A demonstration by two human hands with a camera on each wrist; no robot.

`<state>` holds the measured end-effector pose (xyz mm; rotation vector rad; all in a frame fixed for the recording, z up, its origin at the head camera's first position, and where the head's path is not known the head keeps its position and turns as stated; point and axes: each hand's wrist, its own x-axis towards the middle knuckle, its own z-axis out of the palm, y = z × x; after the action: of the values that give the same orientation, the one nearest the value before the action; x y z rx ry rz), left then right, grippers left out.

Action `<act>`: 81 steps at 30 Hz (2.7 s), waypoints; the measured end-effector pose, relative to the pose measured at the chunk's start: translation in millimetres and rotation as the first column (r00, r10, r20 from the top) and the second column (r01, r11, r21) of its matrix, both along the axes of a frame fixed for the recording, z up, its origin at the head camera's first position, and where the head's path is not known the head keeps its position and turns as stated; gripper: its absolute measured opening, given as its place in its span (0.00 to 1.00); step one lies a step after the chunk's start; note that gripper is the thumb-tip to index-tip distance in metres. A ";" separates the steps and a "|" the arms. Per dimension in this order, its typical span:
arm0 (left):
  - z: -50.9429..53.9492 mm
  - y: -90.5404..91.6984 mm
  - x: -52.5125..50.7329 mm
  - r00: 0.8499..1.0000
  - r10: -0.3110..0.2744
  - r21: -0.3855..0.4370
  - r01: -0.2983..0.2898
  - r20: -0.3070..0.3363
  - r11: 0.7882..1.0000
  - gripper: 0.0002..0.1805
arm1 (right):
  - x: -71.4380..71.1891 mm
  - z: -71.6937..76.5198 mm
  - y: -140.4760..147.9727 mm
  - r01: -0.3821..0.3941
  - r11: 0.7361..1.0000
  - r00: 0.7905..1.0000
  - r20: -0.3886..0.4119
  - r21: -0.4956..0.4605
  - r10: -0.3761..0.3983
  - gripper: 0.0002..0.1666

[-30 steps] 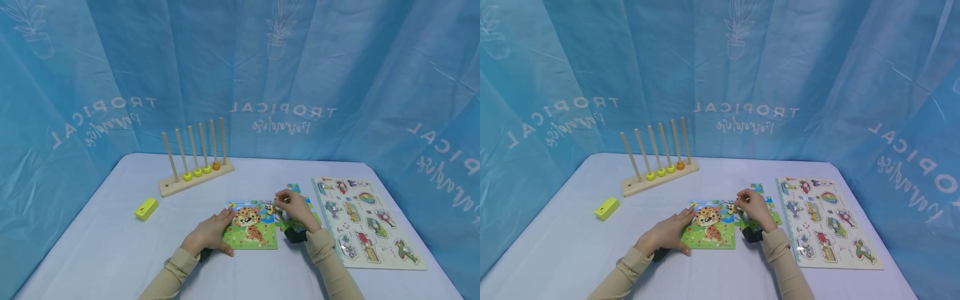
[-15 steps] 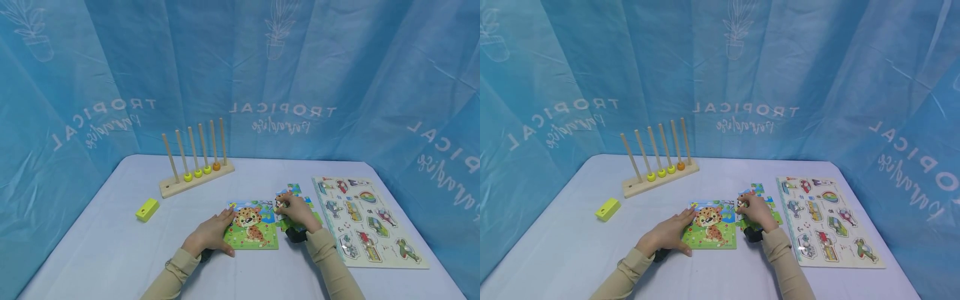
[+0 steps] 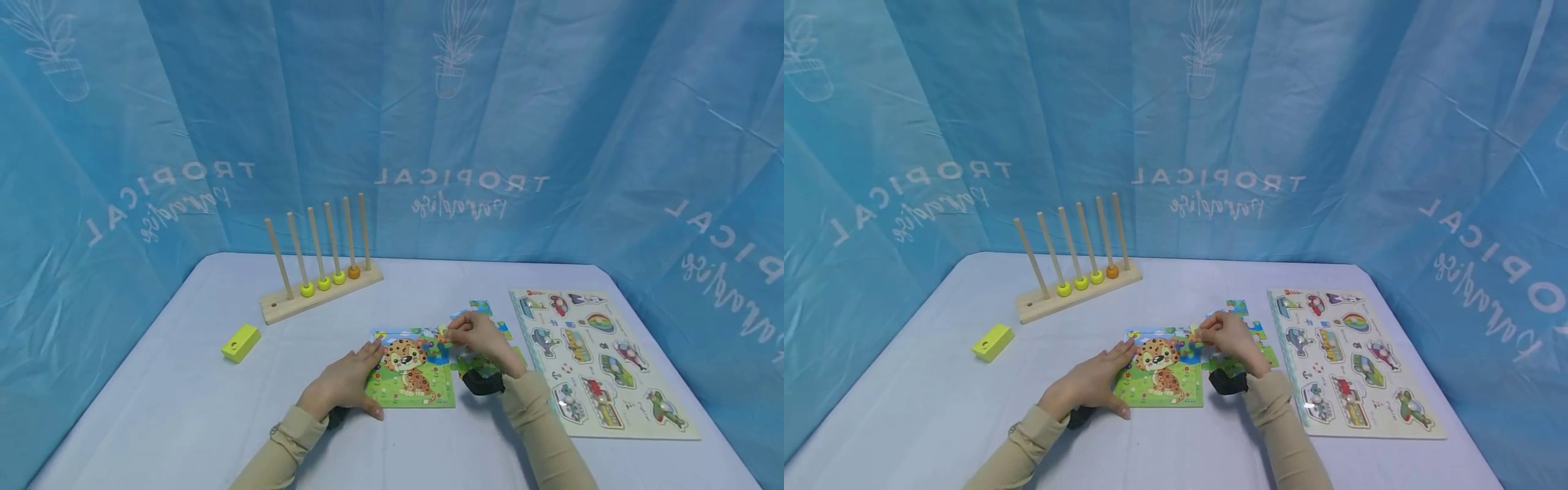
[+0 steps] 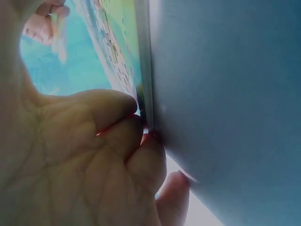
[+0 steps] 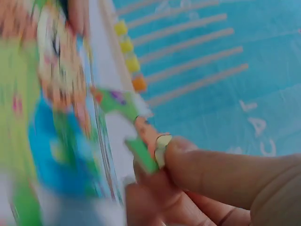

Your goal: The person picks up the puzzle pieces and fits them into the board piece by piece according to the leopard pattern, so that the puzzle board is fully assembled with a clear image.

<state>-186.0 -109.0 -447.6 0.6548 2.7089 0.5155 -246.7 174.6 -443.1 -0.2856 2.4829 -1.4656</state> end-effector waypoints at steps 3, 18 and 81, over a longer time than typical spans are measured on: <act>0.6 -0.1 1.2 1.000 0.015 0.002 -0.015 0.003 1.000 0.68 | 1.3 -1.8 -17.0 -0.064 0.997 0.997 0.036 -0.039 0.066 0.10; -3.8 0.8 1.6 0.999 0.036 0.018 -0.036 -0.008 0.999 0.72 | 18.1 -15.2 -85.4 -0.071 0.968 0.990 -0.105 0.240 0.098 0.10; 6.2 -4.0 11.3 0.998 -0.059 -0.034 0.060 0.021 0.998 0.47 | 25.2 -27.3 -88.2 -0.081 0.960 0.972 -0.190 0.268 0.135 0.06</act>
<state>-174.7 -113.0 -441.4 0.7146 2.6648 0.4571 -221.5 86.4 -470.4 -0.5387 2.7347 -1.1015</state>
